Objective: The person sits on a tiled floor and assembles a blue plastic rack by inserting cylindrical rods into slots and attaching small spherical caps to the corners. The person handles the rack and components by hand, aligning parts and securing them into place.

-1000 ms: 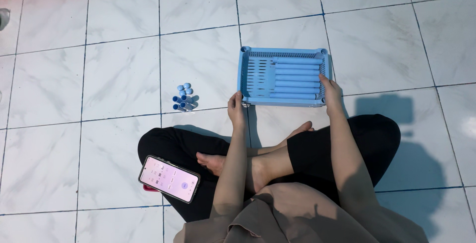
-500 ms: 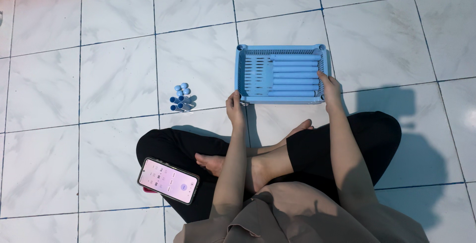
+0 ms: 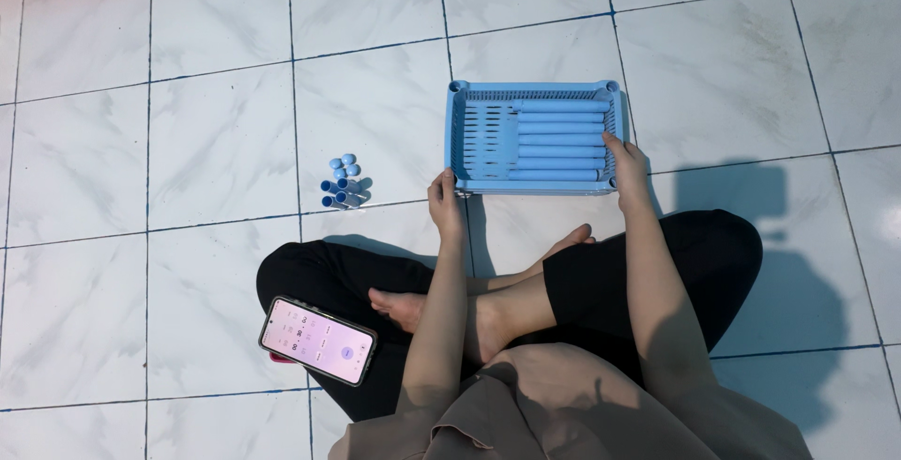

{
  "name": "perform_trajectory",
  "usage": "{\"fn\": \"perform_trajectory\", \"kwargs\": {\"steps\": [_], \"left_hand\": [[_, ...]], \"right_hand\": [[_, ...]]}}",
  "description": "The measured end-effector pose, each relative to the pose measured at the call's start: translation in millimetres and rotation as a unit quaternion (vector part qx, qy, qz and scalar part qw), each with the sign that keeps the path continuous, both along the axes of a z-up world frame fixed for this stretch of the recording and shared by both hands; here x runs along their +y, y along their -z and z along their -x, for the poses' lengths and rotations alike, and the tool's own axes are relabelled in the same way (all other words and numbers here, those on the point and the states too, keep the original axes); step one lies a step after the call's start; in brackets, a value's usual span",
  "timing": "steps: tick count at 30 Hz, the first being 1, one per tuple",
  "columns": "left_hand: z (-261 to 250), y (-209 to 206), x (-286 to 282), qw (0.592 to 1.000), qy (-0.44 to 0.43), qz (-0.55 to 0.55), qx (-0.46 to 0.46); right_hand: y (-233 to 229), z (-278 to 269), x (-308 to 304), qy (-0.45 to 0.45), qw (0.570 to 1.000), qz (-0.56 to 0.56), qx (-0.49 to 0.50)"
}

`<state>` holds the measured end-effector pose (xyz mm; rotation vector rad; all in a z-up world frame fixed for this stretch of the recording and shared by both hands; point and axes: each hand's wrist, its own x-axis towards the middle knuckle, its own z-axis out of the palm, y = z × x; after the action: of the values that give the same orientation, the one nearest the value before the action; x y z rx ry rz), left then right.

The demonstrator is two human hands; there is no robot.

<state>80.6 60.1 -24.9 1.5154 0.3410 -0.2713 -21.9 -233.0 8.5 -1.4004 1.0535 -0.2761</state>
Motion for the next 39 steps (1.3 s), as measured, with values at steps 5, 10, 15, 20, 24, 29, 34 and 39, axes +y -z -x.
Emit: {"fn": "perform_trajectory", "kwargs": {"steps": [5, 10, 15, 20, 24, 29, 34, 39], "left_hand": [[0, -1, 0, 1.000, 0.006, -0.023, 0.007], [-1, -2, 0, 1.000, 0.014, -0.023, 0.011], [-1, -4, 0, 0.999, 0.017, -0.038, 0.027], [-1, 13, 1, 1.000, 0.005, -0.009, 0.013], [-5, 35, 3, 0.998, -0.023, 0.063, 0.000], [-9, 36, 7, 0.984, -0.050, 0.172, 0.002], [-11, 20, 9, 0.985, -0.044, 0.164, -0.016], [-11, 16, 8, 0.981, -0.057, 0.185, -0.011]], "right_hand": [[-1, -1, 1, -0.001, 0.999, 0.009, 0.033], [-2, 0, 0, -0.002, 1.000, 0.011, 0.029], [-1, -1, 0, -0.002, 1.000, 0.010, 0.029], [-5, -1, 1, 0.000, 1.000, 0.001, 0.025], [-12, -4, 3, 0.015, 0.999, -0.034, 0.006], [-18, -6, 5, 0.027, 0.993, -0.099, -0.064], [-13, -5, 4, 0.018, 0.991, -0.109, -0.078], [-12, -5, 5, 0.017, 0.986, -0.123, -0.109]]}}
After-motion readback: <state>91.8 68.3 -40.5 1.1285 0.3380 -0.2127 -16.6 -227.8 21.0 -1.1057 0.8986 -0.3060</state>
